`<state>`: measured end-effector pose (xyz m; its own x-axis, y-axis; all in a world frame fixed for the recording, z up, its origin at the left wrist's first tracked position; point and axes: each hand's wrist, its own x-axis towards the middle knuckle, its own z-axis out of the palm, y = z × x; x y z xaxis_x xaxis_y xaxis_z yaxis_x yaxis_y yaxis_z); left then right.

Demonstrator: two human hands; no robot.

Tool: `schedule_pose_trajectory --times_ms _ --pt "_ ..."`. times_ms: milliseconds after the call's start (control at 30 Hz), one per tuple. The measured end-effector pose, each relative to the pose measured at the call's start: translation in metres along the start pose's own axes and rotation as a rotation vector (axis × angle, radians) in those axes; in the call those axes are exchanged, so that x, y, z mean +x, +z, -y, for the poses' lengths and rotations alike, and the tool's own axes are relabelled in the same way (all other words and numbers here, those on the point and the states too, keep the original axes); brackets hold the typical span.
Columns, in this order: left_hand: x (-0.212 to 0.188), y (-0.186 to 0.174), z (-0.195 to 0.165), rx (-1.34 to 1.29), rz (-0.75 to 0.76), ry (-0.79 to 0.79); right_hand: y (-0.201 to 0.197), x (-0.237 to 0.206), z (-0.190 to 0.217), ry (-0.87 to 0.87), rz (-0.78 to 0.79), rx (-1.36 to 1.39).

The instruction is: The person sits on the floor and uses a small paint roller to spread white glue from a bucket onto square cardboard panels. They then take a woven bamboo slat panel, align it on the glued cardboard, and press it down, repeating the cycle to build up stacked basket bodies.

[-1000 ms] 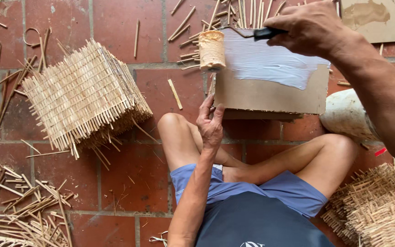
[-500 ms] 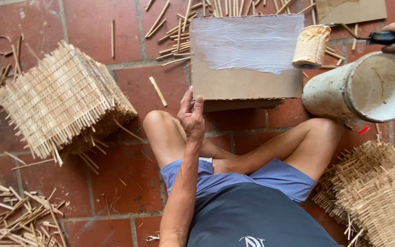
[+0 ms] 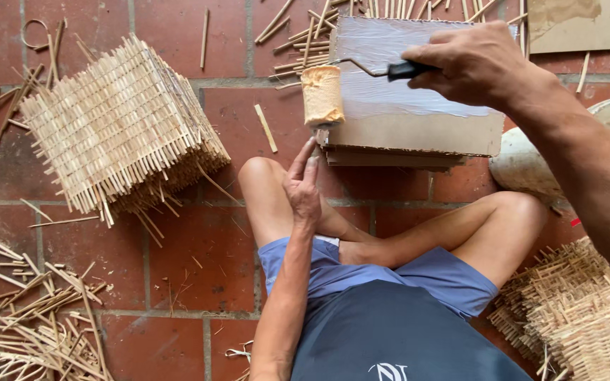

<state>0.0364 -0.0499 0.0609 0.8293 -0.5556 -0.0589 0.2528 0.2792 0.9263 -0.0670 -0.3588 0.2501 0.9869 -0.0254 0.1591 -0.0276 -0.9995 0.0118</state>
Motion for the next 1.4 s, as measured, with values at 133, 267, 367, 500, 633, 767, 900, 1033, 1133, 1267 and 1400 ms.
schedule_pose_trajectory --times_ms 133,267,367,500,633,767,900,1033,1133,1267,1400 --pt "-0.009 -0.014 0.030 0.012 -0.061 -0.029 -0.020 -0.076 -0.017 0.128 0.093 -0.027" --pt "-0.010 -0.019 0.063 -0.015 -0.165 -0.101 -0.020 -0.178 -0.049 0.331 0.268 -0.214" --pt "-0.016 -0.021 0.079 0.033 -0.189 -0.106 0.003 -0.241 -0.069 0.597 0.134 -0.125" --pt "-0.017 -0.012 0.090 0.071 -0.241 -0.114 0.019 -0.268 -0.077 0.792 0.015 0.032" --pt "-0.016 -0.007 0.088 0.017 -0.228 -0.145 -0.008 -0.222 -0.056 0.489 0.130 -0.010" --pt "-0.015 -0.005 0.082 -0.036 -0.203 -0.096 -0.026 -0.134 -0.008 0.218 0.173 -0.256" --pt "-0.017 -0.002 0.078 -0.113 -0.128 -0.122 -0.008 -0.051 0.033 0.040 0.111 -0.200" --pt "-0.018 -0.005 0.079 -0.139 -0.119 -0.139 -0.010 -0.042 0.046 0.050 0.018 -0.098" --pt "-0.022 -0.008 0.082 -0.189 -0.109 -0.141 -0.024 -0.081 0.039 0.071 0.080 -0.174" --pt "-0.025 -0.007 0.086 -0.186 -0.111 -0.148 -0.047 -0.177 0.006 0.145 0.090 -0.193" --pt "-0.026 -0.006 0.087 -0.191 -0.110 -0.132 -0.024 -0.262 -0.028 0.471 0.110 -0.164"
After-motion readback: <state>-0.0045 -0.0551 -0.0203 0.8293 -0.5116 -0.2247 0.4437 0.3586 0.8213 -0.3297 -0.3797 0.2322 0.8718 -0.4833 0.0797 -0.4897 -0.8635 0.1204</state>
